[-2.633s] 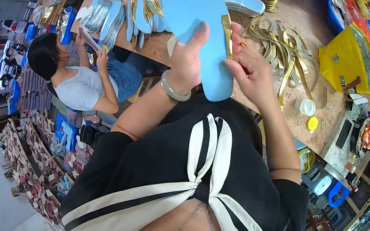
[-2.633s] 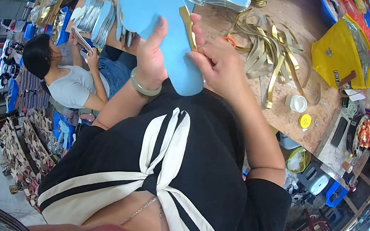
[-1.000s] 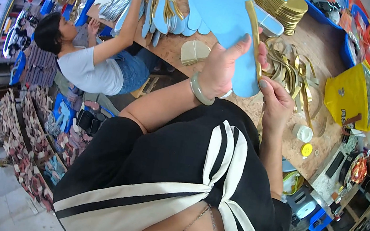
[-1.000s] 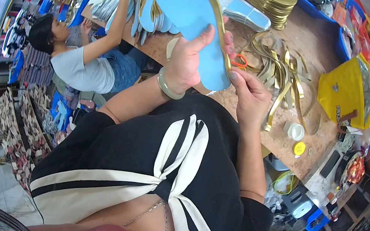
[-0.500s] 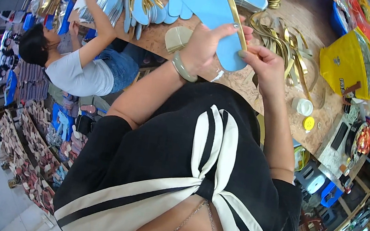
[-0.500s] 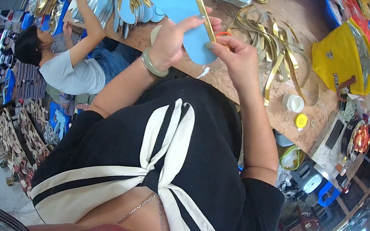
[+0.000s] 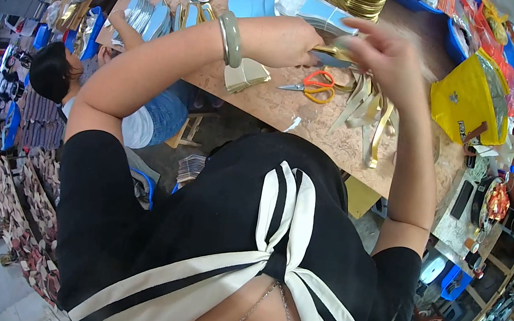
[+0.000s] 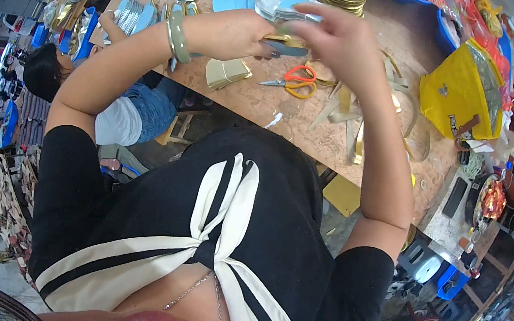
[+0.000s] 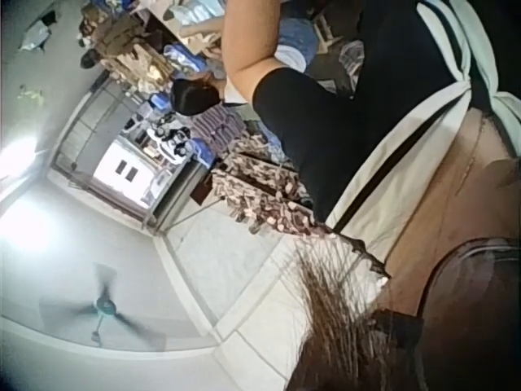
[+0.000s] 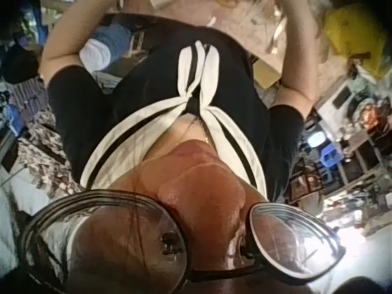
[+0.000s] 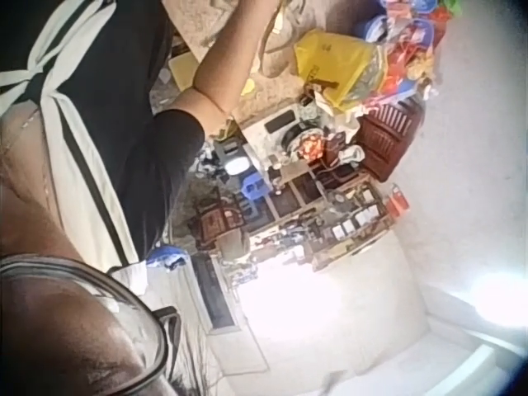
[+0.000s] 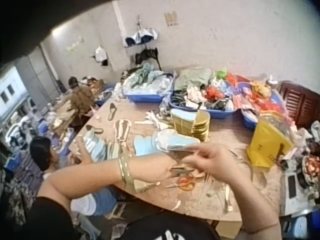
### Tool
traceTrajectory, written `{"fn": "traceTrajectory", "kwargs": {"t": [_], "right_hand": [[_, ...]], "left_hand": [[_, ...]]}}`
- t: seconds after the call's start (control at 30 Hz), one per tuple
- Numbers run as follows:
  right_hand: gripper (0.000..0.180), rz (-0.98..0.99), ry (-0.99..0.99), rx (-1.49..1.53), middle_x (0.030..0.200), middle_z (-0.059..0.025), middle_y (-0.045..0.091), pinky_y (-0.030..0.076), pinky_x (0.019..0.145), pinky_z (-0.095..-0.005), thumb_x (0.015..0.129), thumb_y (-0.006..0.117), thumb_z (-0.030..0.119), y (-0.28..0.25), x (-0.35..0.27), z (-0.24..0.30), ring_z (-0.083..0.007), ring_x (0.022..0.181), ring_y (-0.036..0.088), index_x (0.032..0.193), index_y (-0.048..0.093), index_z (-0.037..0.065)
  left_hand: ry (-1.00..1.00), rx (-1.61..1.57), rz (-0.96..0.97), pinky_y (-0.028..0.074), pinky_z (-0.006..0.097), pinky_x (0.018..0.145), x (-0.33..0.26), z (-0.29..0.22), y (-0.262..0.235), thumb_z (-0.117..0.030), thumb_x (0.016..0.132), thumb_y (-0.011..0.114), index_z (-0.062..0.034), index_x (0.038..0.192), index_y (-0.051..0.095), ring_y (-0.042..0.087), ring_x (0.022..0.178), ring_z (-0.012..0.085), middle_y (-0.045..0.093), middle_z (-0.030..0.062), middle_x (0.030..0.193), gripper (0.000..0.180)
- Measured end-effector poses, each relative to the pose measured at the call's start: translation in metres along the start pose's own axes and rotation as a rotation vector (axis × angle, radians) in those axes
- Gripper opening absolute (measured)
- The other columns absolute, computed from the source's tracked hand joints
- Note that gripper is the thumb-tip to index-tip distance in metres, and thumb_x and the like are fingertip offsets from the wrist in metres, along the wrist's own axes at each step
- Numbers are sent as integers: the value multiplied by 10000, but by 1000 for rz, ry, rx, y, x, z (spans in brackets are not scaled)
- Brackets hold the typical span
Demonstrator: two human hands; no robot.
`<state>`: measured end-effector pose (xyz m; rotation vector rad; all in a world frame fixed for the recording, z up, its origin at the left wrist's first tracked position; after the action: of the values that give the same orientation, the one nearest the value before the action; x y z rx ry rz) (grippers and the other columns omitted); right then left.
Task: Assembling sandal components by applying straps and trimming materials.
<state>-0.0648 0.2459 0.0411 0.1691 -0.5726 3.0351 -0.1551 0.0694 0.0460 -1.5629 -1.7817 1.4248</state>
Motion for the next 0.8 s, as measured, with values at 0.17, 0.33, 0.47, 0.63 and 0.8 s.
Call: {"fn": "traceTrajectory", "kwargs": {"t": [0.17,0.33,0.47,0.63,0.8], "right_hand": [[293,-10,-41,463,729,33,616,338,486,-117,838,643,85,-30,-9,-2,16,586,499,1129,608,70],[264,-125,-147,517,806,-38,669,345,479,-115,845,623,46,-39,-17,1,9,576,512,1105,574,58],[246,-248,-121,690,732,-24,648,291,425,-141,835,631,44,-24,-23,-21,-20,511,486,1066,548,67],[236,-367,-190,951,757,-13,630,305,444,-148,848,619,50,22,-24,-27,-24,534,478,1068,535,60],[221,-469,-141,917,758,0,623,339,475,-154,851,623,45,37,-24,-5,-20,565,477,1070,614,31]], "left_hand": [[-75,-399,61,520,314,712,-10,-17,-5,-129,861,556,44,1092,526,648,728,188,651,114,814,290],[29,-843,-36,523,273,715,-21,-27,-3,-168,898,572,33,1081,519,627,748,135,634,92,842,277],[100,-1146,-118,524,280,726,-21,-34,14,-201,904,582,22,1113,504,625,785,143,630,97,880,316],[213,-1328,-391,537,293,715,-16,-42,24,-197,911,572,11,1125,515,629,776,151,636,96,879,303],[193,-1456,-558,539,284,699,-8,-38,35,-212,923,556,12,1115,525,631,783,154,636,82,886,297]]}}
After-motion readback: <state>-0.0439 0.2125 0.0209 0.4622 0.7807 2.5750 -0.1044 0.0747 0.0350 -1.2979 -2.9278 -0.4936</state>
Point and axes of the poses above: each hand's wrist, its own x-axis towards the middle knuckle, its own y-axis out of the palm, z = x × y, the point moved 1 cm from there along x, towards the middle knuckle
